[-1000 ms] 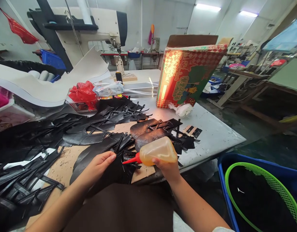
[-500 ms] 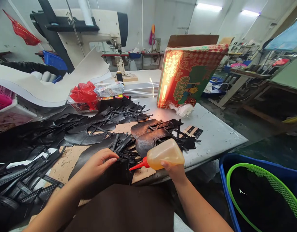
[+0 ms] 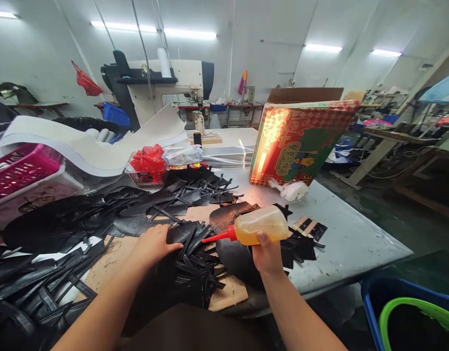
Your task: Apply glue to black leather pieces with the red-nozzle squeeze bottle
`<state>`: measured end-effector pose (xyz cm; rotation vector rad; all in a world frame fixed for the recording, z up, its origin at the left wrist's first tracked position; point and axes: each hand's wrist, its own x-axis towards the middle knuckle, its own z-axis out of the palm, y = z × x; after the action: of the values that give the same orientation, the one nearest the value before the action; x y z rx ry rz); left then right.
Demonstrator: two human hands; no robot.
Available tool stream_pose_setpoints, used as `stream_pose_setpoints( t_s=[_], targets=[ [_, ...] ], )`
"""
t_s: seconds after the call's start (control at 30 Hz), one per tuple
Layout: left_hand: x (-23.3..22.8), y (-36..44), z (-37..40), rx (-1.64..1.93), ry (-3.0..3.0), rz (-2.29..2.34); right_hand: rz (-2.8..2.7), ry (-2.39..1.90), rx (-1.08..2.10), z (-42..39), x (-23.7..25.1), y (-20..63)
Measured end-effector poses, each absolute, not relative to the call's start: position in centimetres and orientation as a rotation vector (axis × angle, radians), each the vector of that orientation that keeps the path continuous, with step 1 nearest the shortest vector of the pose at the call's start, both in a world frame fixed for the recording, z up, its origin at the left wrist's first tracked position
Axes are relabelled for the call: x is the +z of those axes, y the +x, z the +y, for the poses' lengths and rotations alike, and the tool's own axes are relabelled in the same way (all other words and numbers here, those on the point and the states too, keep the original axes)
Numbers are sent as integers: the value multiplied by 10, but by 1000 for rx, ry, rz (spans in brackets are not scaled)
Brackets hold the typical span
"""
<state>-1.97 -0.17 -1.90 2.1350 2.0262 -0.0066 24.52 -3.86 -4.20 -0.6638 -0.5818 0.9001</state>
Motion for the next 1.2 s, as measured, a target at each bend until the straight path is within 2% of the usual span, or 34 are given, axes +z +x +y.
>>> stream_pose_setpoints(
  t_s=[0.3, 0.53, 0.77, 1.07, 1.2],
  targets=[
    [-35, -34, 4, 466, 1770, 1900, -651, -614, 1092, -20, -31, 222],
    [-28, -45, 2, 847, 1372, 1507, -607, -581, 1139, -13, -24, 210],
    [-11, -44, -6, 814, 1184, 1228, -609, -582, 1134, -10, -15, 203],
    [-18, -31, -1, 784, 1346, 1273, -388, -397, 1767, -17, -4, 170],
    [-14, -42, -5, 831, 1271, 1217, -325, -504, 1741, -20, -17, 156]
  ],
)
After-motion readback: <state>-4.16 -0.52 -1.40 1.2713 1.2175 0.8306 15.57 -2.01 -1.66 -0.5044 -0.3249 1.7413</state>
